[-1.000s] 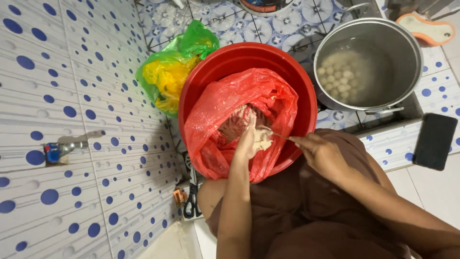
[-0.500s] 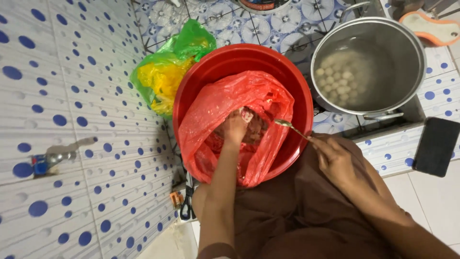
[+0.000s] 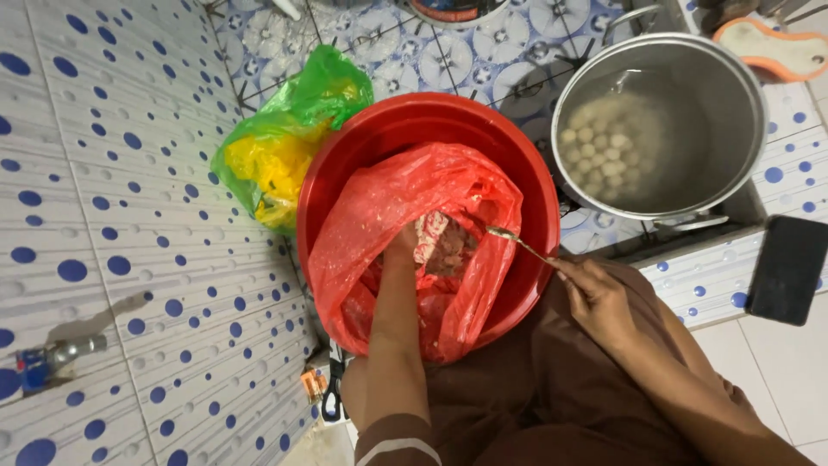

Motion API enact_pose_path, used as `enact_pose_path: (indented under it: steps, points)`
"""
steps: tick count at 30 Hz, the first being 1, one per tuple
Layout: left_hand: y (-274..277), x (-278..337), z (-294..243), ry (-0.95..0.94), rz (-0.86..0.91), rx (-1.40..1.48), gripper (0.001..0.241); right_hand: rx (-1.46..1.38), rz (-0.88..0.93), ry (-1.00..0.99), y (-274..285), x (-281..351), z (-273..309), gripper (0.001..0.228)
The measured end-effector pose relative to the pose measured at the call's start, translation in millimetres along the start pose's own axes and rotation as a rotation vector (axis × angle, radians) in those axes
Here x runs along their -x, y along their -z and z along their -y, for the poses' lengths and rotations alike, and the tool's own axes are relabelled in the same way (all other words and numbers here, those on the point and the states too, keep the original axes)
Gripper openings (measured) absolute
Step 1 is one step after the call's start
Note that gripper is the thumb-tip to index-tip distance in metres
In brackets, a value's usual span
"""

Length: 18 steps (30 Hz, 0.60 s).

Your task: Forming meatballs by hand and spoon from a large bowl of mixture and dropping them into a pot of water on a floor-level stove.

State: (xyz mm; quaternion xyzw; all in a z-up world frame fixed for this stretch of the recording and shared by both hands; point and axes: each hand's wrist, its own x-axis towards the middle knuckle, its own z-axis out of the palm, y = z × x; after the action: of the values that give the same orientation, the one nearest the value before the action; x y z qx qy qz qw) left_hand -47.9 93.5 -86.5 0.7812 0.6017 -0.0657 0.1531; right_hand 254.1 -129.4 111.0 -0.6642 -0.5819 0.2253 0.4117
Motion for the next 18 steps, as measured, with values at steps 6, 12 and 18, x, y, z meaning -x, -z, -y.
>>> enact_pose_path:
  steps: [6, 12, 18]
  points:
    - [4, -14, -4, 0.02, 0.168, 0.104, 0.027, 0.0, -0.001, -0.021, -1, -2, -4, 0.025]
    - [-31, -2, 11, 0.049, 0.364, 0.191, 0.034, -0.032, -0.016, -0.029, 5, -15, 20, 0.024]
    - [68, 72, -40, 0.236, 0.152, 0.781, 0.048, -0.089, -0.036, 0.003, 6, -9, 10, 0.026]
